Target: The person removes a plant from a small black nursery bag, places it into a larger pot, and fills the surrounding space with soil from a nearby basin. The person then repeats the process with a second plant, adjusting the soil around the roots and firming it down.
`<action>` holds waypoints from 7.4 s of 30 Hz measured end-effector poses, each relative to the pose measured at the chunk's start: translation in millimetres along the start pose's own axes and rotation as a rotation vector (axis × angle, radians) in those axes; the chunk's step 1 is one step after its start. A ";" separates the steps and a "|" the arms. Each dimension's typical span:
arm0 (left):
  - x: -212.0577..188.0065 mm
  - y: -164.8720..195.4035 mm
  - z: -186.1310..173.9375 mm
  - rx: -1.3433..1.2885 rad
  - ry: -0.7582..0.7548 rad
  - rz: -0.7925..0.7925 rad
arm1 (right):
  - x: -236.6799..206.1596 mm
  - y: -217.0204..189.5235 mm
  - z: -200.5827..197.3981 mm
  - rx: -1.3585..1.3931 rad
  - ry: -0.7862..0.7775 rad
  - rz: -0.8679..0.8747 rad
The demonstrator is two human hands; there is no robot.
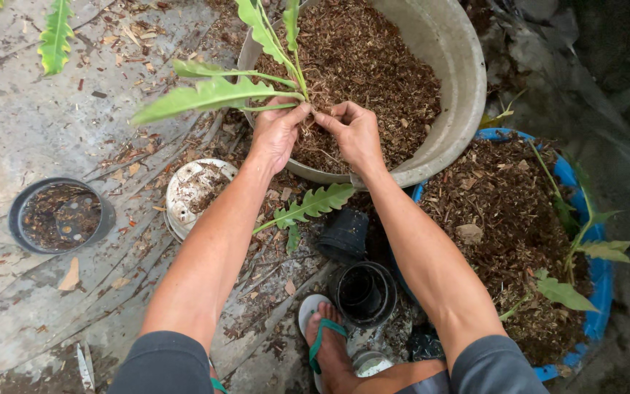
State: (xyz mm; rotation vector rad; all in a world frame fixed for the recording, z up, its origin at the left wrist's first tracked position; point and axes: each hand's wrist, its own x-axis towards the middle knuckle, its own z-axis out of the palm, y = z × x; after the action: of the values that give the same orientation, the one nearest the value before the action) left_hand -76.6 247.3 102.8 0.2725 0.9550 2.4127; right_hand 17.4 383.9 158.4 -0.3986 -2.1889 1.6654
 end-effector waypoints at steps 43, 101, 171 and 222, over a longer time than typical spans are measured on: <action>3.0 6.4 10.0 0.108 0.208 -0.026 | 1.3 6.5 -7.5 0.238 0.093 0.047; -14.4 39.1 -1.8 -0.069 -0.073 0.020 | -1.3 -10.2 13.5 0.066 -0.083 0.003; -12.9 26.2 -24.9 0.240 -0.153 -0.067 | -0.7 -20.0 -45.4 -0.205 0.119 0.116; -16.0 37.4 -5.2 0.211 0.051 -0.128 | -7.0 6.5 -47.7 -0.466 0.175 -0.167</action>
State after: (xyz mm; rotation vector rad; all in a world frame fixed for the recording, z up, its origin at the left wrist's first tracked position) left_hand -79.9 212.8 124.6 0.2193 1.2153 2.2142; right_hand 45.0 423.7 162.8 -0.4475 -2.3866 0.9866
